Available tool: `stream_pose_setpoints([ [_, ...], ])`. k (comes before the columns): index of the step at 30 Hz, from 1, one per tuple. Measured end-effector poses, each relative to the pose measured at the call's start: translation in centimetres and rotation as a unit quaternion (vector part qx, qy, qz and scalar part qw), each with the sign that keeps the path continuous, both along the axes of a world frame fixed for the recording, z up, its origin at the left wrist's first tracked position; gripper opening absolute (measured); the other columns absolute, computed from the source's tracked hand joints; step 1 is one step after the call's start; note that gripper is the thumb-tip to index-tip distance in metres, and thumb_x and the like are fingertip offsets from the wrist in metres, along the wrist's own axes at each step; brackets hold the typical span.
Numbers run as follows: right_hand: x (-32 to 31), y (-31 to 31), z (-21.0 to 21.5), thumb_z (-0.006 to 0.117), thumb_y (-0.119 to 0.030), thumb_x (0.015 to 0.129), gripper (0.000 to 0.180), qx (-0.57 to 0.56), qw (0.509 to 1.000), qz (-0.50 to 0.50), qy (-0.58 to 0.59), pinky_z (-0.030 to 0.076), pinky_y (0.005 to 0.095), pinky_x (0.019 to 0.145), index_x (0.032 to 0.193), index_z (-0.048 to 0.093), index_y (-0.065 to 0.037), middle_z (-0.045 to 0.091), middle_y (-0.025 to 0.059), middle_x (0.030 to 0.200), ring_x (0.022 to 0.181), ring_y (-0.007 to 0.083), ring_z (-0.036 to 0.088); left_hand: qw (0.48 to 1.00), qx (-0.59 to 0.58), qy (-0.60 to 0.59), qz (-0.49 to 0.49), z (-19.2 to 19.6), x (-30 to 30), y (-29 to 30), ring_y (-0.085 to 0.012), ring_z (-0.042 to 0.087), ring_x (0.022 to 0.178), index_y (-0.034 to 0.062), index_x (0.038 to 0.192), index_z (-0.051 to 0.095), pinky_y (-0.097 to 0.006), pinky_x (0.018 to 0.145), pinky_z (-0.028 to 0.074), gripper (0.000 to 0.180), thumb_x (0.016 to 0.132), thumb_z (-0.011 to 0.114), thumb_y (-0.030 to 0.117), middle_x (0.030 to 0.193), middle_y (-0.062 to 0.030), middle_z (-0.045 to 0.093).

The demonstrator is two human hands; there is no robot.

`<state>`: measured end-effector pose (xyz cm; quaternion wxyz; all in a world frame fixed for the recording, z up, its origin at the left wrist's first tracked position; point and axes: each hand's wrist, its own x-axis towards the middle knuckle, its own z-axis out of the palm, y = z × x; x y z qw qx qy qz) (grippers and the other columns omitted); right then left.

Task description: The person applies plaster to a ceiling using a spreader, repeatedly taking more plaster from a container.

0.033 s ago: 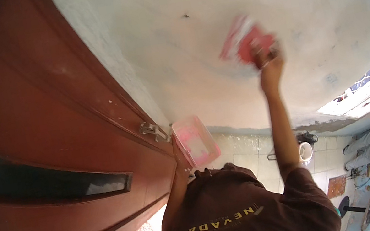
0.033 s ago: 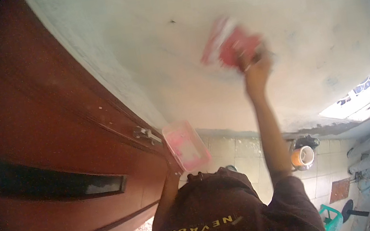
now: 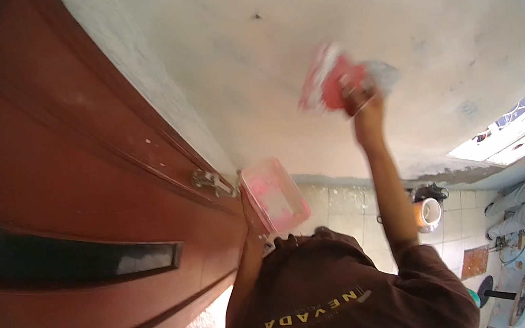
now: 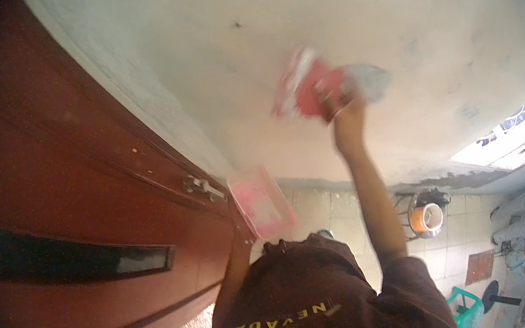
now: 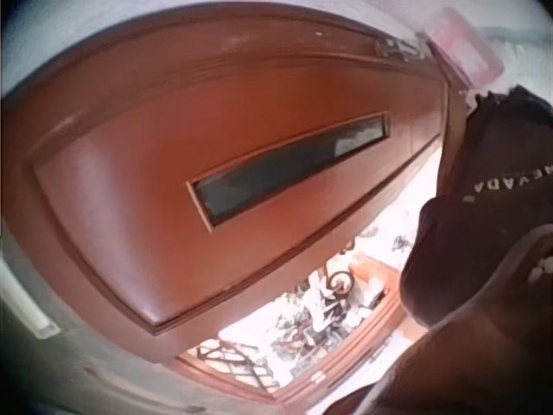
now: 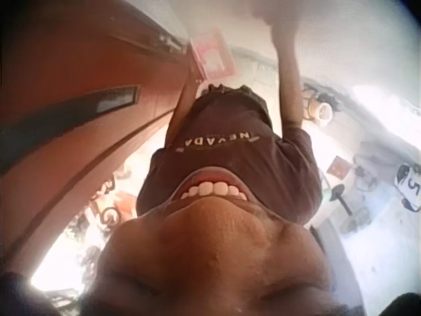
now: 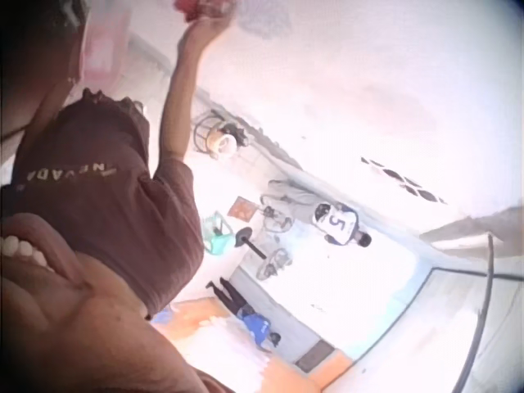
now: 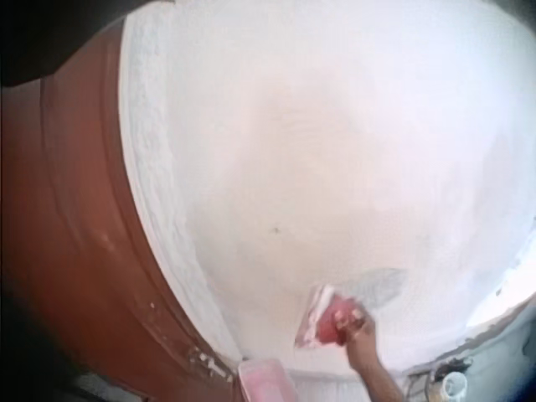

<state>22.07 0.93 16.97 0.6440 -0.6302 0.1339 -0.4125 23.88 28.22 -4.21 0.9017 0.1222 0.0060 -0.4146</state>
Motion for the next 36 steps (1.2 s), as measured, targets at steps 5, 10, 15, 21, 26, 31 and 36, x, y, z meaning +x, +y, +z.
stream_pose_setpoints([
  [5, -5.6, 5.4, -8.9, 0.070, -0.017, 0.100, 0.030, 0.230, 0.955, 0.160, 0.101, 0.047, 0.0241, 0.061, 0.124, 0.058, -0.003, 0.070, 0.0024, 0.087, 0.073, 0.0071, 0.062, 0.997, 0.075, -0.028, 0.000, 2.0, -1.4, -1.7, -0.0318, 0.055, 0.133, 0.0101, 0.154, 0.040, -0.052, 0.110, 0.047, 0.084, 0.099, 0.034, 0.074, 0.149, -0.0148, 0.051],
  [10, -10.7, 2.7, -10.1, 0.069, -0.020, 0.101, 0.031, 0.160, 0.959, 0.131, 0.194, 0.048, 0.0235, 0.065, 0.123, 0.058, -0.002, 0.071, 0.0045, 0.085, 0.073, 0.0066, 0.062, 0.990, 0.116, -0.051, -0.058, 2.3, -2.7, -6.8, -0.0311, 0.053, 0.137, 0.0080, 0.157, 0.035, -0.050, 0.114, 0.046, 0.091, 0.099, 0.026, 0.078, 0.156, -0.0169, 0.045],
  [15, -13.7, 0.6, -10.1, 0.072, -0.017, 0.099, 0.032, 0.095, 0.966, 0.114, 0.213, 0.046, 0.0224, 0.061, 0.123, 0.058, -0.001, 0.071, 0.0055, 0.084, 0.071, 0.0056, 0.060, 0.993, 0.078, -0.035, -0.085, 2.1, -5.3, -10.0, -0.0291, 0.054, 0.135, 0.0073, 0.156, 0.038, -0.047, 0.113, 0.046, 0.085, 0.102, 0.026, 0.073, 0.152, -0.0154, 0.049],
  [21, -15.2, -2.0, -9.7, 0.073, -0.015, 0.098, 0.030, 0.043, 0.967, 0.128, 0.218, 0.046, 0.0223, 0.060, 0.120, 0.058, 0.000, 0.070, 0.0050, 0.081, 0.069, 0.0055, 0.059, 0.986, 0.138, -0.077, -0.042, 0.5, -7.8, -10.8, -0.0277, 0.055, 0.134, 0.0064, 0.154, 0.040, -0.044, 0.113, 0.046, 0.081, 0.105, 0.025, 0.069, 0.148, -0.0144, 0.052],
  [26, -15.6, -3.5, -10.0, 0.072, -0.013, 0.098, 0.030, 0.058, 0.961, 0.155, 0.222, 0.046, 0.0217, 0.060, 0.121, 0.059, 0.000, 0.072, 0.0064, 0.084, 0.070, 0.0055, 0.061, 0.972, 0.221, -0.073, -0.016, -0.6, -10.0, -10.5, -0.0280, 0.055, 0.134, 0.0071, 0.155, 0.039, -0.043, 0.113, 0.047, 0.084, 0.103, 0.027, 0.072, 0.148, -0.0149, 0.053],
  [31, -15.0, -3.3, -11.4, 0.072, -0.012, 0.098, 0.029, 0.109, 0.961, 0.167, 0.193, 0.043, 0.0201, 0.056, 0.121, 0.059, 0.001, 0.074, 0.0079, 0.086, 0.067, 0.0053, 0.061, 0.958, 0.280, -0.062, -0.010, 1.4, -10.7, -10.0, -0.0284, 0.055, 0.133, 0.0083, 0.156, 0.038, -0.043, 0.112, 0.047, 0.086, 0.102, 0.028, 0.074, 0.148, -0.0152, 0.053],
  [36, -14.8, -3.3, -12.3, 0.072, -0.014, 0.098, 0.028, 0.077, 0.961, 0.159, 0.213, 0.043, 0.0211, 0.056, 0.119, 0.060, 0.001, 0.072, 0.0059, 0.081, 0.065, 0.0048, 0.059, 0.981, 0.194, -0.020, -0.005, 0.1, -11.7, -10.1, -0.0288, 0.055, 0.133, 0.0088, 0.157, 0.037, -0.044, 0.112, 0.047, 0.087, 0.101, 0.028, 0.075, 0.149, -0.0151, 0.052],
])
